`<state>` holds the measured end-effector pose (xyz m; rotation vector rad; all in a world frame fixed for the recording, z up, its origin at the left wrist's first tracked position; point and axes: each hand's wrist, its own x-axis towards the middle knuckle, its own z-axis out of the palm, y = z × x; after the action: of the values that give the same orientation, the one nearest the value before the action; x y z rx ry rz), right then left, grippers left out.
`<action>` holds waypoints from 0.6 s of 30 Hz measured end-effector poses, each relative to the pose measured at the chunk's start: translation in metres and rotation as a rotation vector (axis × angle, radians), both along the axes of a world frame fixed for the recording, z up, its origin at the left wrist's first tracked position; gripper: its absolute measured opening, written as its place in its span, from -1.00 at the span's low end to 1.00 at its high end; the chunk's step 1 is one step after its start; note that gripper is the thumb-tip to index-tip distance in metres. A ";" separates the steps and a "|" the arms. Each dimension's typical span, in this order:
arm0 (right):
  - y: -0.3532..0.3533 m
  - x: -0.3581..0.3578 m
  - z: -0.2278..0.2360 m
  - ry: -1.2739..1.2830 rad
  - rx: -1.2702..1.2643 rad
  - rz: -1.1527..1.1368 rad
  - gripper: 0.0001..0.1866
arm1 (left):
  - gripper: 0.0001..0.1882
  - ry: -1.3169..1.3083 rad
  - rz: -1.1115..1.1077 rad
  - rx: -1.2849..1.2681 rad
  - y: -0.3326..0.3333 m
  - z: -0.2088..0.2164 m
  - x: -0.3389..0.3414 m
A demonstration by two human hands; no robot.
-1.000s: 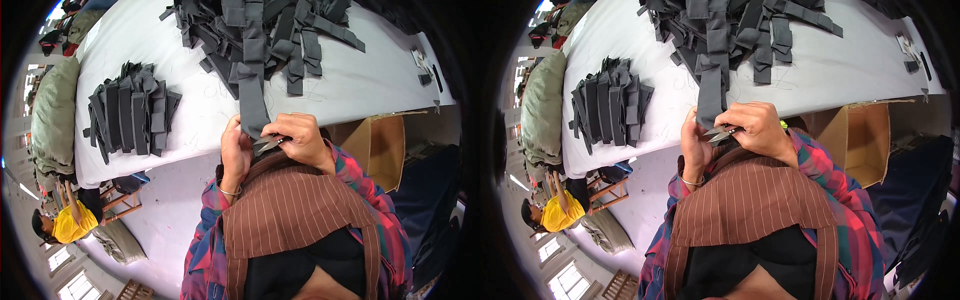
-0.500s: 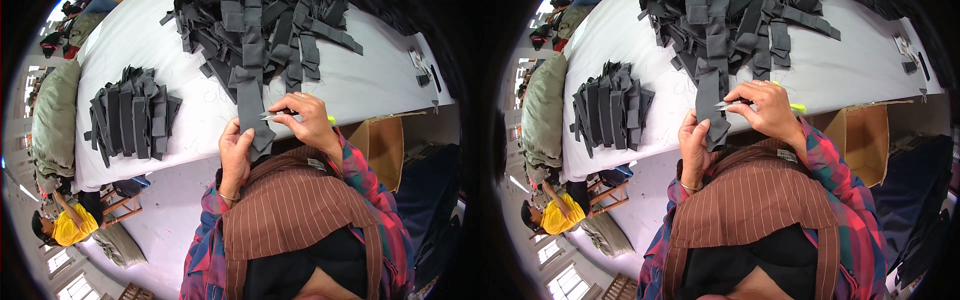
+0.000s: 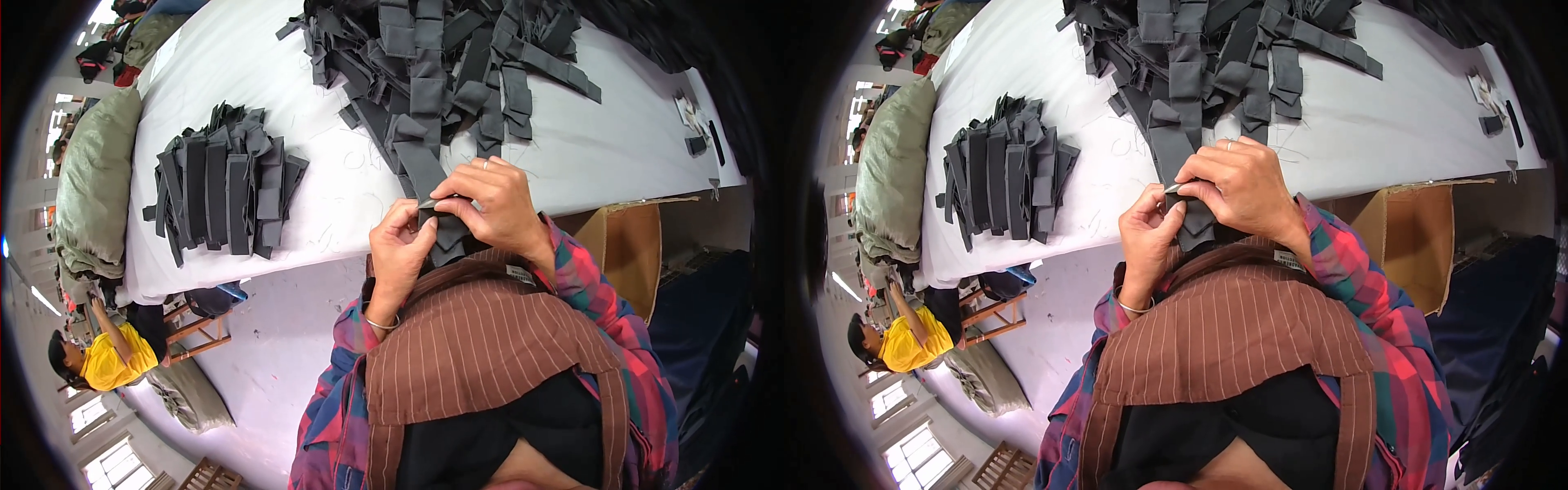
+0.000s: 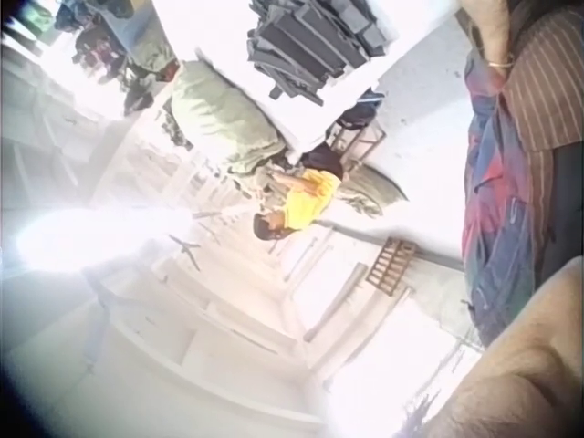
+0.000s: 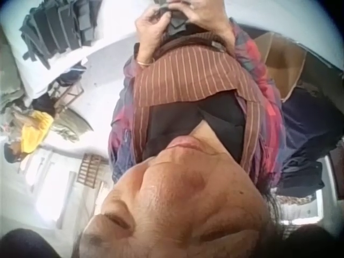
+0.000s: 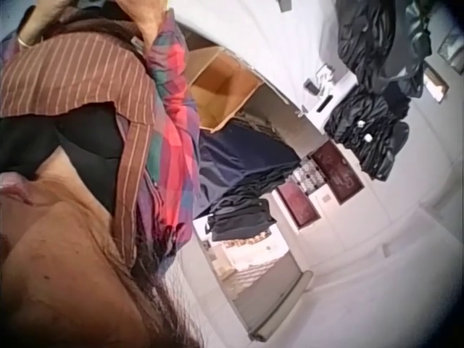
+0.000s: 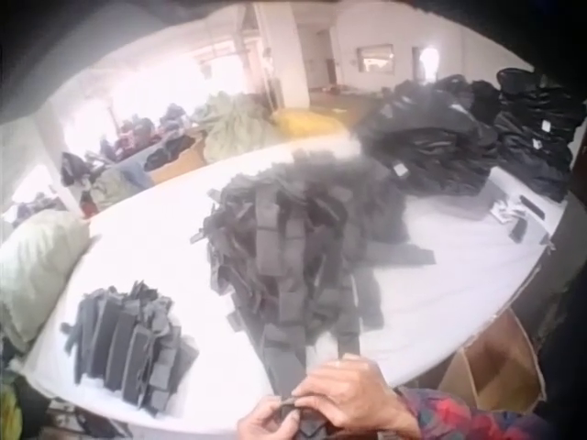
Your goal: Trimming excess threads from small black fabric pieces using snips.
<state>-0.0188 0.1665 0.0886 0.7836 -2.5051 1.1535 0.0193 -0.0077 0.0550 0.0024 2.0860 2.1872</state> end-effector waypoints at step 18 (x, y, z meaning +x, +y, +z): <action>-0.005 0.003 -0.007 -0.106 -0.128 -0.013 -0.85 | -0.90 -0.064 -0.013 0.145 -0.004 -0.006 0.002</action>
<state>-0.0163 0.1611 0.0811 0.6889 -2.4861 1.3691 0.0213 -0.0117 0.0494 -0.0400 1.8856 2.2940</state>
